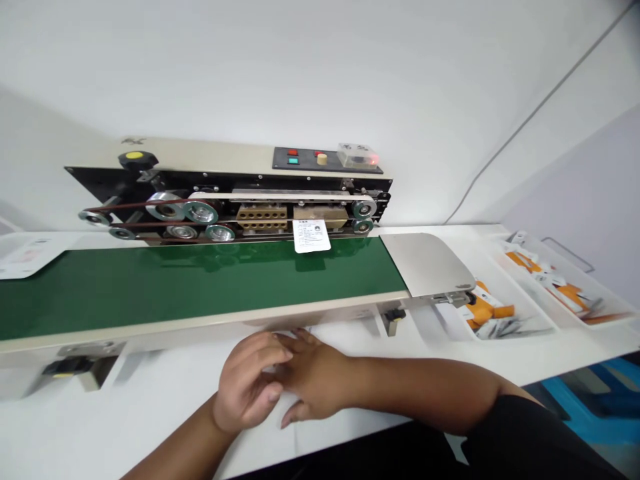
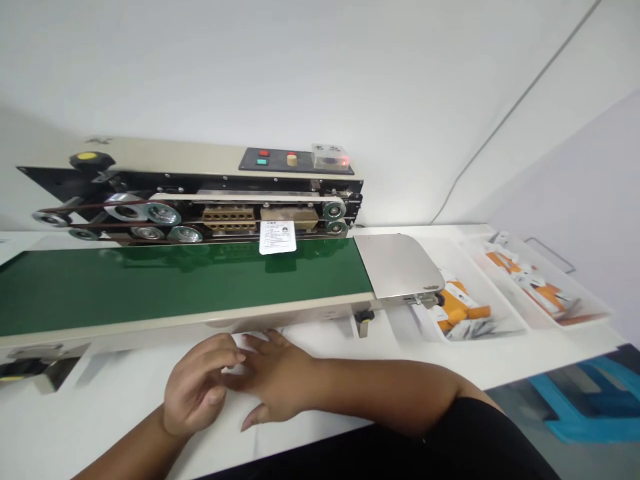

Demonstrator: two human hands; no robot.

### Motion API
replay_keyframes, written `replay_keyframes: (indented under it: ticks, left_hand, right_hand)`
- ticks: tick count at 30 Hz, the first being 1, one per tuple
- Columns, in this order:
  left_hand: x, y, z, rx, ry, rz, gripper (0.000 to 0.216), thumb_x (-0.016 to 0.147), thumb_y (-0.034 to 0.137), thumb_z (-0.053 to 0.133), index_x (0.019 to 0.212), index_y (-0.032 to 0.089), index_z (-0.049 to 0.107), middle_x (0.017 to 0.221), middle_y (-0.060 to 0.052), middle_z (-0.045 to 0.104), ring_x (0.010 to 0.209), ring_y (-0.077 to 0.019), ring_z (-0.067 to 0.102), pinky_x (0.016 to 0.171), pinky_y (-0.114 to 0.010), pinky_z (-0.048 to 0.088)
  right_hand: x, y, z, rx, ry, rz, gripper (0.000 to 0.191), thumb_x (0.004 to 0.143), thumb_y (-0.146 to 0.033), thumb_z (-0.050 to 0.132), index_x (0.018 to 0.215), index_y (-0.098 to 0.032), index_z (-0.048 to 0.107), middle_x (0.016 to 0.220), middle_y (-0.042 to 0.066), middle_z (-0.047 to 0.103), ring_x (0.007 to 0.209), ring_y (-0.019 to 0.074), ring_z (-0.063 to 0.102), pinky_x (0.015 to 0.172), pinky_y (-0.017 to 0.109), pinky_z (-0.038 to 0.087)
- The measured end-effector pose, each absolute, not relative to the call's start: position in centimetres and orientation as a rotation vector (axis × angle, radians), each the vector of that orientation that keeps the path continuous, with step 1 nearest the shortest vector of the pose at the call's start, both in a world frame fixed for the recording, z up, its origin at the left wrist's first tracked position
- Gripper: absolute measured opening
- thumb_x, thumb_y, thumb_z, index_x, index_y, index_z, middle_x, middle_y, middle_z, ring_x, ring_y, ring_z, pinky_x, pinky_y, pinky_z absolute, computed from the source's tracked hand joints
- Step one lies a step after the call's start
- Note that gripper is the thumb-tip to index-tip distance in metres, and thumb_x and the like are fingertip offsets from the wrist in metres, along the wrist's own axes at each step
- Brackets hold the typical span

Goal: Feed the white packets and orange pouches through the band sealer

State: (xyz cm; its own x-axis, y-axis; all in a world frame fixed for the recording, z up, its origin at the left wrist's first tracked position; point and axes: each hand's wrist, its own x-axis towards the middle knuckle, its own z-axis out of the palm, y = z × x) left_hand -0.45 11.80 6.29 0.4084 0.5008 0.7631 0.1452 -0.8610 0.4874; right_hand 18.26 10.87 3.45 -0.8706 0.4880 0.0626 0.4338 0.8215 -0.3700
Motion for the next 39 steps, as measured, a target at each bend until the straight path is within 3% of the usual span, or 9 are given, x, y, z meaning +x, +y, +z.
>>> replay_keyframes:
  ticks: [6,10,13,17,21,27,30,34,39]
  left_hand:
    - [-0.2,11.9,6.6,2.42,0.508,1.44,0.033,0.105,0.042,0.045,0.103,0.016,0.064,0.072,-0.006,0.065,0.064,-0.019,0.061,0.06,-0.032,0.052]
    - [0.1,11.8,6.5,2.472,0.425,1.415,0.03,0.105,0.039,0.045,0.104,0.017,0.064,0.075,-0.006,0.069,0.066,-0.0192,0.062,0.063,-0.034,0.054]
    - [0.4,11.9,6.3,2.511,0.391,1.382,0.022,0.103,0.032,0.048,0.102,0.016,0.064,0.076,-0.007,0.069,0.065,-0.0193,0.061,0.062,-0.034,0.052]
    - [0.6,12.0,5.7,2.555,0.357,1.3,0.012,0.097,0.018,0.053,0.102,0.016,0.063,0.075,-0.007,0.067,0.062,-0.0187,0.057,0.059,-0.032,0.046]
    - [0.7,12.1,5.5,2.575,0.38,1.259,0.011,0.094,0.014,0.055,0.101,0.016,0.063,0.073,-0.006,0.065,0.062,-0.0186,0.056,0.059,-0.032,0.044]
    - [0.9,12.0,5.8,2.616,0.397,1.202,0.01,0.092,0.011,0.055,0.094,0.017,0.063,0.072,-0.005,0.065,0.061,-0.0179,0.055,0.059,-0.032,0.044]
    - [0.9,11.9,5.6,2.613,0.381,1.187,0.009,0.092,0.011,0.056,0.095,0.017,0.063,0.071,-0.004,0.064,0.06,-0.0172,0.054,0.058,-0.031,0.043]
    - [1.1,11.9,5.2,2.598,0.397,1.148,0.009,0.096,0.018,0.054,0.099,0.018,0.062,0.074,-0.005,0.066,0.061,-0.0177,0.056,0.059,-0.031,0.045]
    - [1.6,12.1,4.5,2.568,0.527,0.945,0.016,0.099,0.031,0.056,0.107,0.019,0.064,0.085,-0.007,0.072,0.074,-0.0213,0.066,0.067,-0.033,0.053]
  right_hand:
    - [19.9,11.0,1.8,-0.711,-2.844,0.459,0.047,0.098,-0.045,0.061,0.14,-0.024,0.055,0.154,0.008,0.05,0.146,0.0272,0.041,0.122,0.045,0.032]
    - [21.2,11.0,1.7,-0.877,-2.742,0.433,0.072,0.095,-0.053,0.063,0.154,-0.02,0.039,0.16,0.013,0.042,0.148,0.0292,0.037,0.119,0.046,0.035]
    - [20.5,11.2,1.4,-1.091,-2.683,0.445,0.086,0.089,-0.064,0.064,0.154,-0.015,0.037,0.152,0.02,0.051,0.137,0.0359,0.049,0.113,0.052,0.041]
    - [19.3,12.2,1.3,-1.445,-2.611,0.498,0.066,0.086,-0.06,0.064,0.134,-0.015,0.057,0.125,0.019,0.068,0.112,0.0393,0.065,0.097,0.056,0.05]
    - [19.6,13.0,1.7,-1.441,-2.637,0.526,0.053,0.091,-0.054,0.061,0.129,-0.018,0.061,0.116,0.013,0.073,0.099,0.0346,0.07,0.083,0.047,0.056]
    - [23.0,11.0,0.4,-1.037,-2.705,0.244,0.044,0.102,-0.045,0.054,0.14,-0.022,0.057,0.145,0.009,0.06,0.132,0.0278,0.055,0.109,0.045,0.047]
    - [25.1,9.5,-0.1,-0.898,-2.639,0.181,0.034,0.106,-0.041,0.048,0.128,-0.023,0.066,0.137,0.007,0.067,0.133,0.0236,0.055,0.114,0.044,0.044]
    - [26.9,8.2,1.9,-0.843,-2.334,0.381,0.029,0.106,-0.033,0.043,0.106,-0.021,0.07,0.109,0.007,0.076,0.106,0.0213,0.067,0.093,0.037,0.057]
    - [28.4,8.0,6.6,-1.083,-1.853,0.855,0.027,0.106,-0.037,0.043,0.113,-0.022,0.065,0.101,0.008,0.073,0.091,0.0204,0.07,0.082,0.038,0.06]
